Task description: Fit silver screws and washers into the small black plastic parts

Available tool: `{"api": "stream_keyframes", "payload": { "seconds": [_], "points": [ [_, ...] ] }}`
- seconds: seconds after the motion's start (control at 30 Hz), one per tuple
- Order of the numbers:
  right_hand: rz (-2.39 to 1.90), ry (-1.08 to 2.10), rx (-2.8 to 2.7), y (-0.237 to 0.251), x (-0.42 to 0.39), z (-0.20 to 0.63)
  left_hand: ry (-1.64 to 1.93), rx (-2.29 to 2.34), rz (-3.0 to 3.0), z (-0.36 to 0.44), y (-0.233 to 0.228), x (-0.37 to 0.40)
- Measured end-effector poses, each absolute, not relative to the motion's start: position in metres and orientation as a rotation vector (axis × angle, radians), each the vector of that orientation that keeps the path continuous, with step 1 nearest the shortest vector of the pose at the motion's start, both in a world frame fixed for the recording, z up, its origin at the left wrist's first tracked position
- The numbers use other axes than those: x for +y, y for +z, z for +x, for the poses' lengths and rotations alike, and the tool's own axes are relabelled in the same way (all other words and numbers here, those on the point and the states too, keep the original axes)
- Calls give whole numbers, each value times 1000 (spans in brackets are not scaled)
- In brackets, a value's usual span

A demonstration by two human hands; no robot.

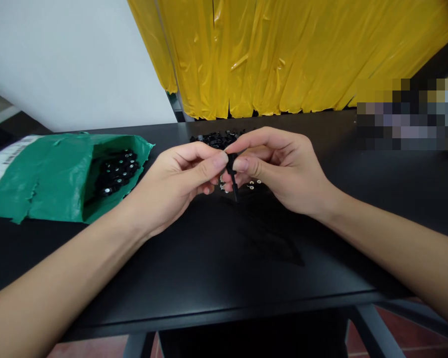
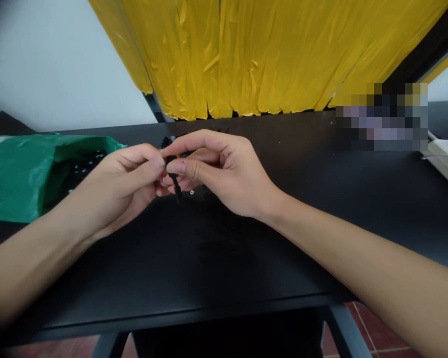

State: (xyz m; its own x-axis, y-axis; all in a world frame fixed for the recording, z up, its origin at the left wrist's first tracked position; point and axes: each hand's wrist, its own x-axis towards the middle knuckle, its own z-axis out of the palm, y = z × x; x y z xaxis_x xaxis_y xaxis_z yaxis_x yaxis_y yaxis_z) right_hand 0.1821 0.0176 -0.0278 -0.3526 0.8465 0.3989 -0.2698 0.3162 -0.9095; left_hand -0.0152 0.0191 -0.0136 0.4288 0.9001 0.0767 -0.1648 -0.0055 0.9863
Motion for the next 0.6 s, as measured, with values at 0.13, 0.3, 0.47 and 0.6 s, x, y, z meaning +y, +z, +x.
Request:
{"api": "stream_keyframes", "payload": {
  "seconds": [0.13, 0.3, 0.47, 0.6],
  "points": [
    [-549, 1333, -1494, -26, 17, 183, 940, 713, 1234, -17, -13, 19],
    [-577, 1331, -1527, -27, 17, 184, 831, 722, 1065, -21, -9, 18],
    [-565, 1272, -1518, -26, 17, 185, 902, 717, 1111, -17, -8, 17],
    [-569, 1277, -1517, -25, 17, 184, 977, 746, 1208, -14, -11, 15]
  ]
}}
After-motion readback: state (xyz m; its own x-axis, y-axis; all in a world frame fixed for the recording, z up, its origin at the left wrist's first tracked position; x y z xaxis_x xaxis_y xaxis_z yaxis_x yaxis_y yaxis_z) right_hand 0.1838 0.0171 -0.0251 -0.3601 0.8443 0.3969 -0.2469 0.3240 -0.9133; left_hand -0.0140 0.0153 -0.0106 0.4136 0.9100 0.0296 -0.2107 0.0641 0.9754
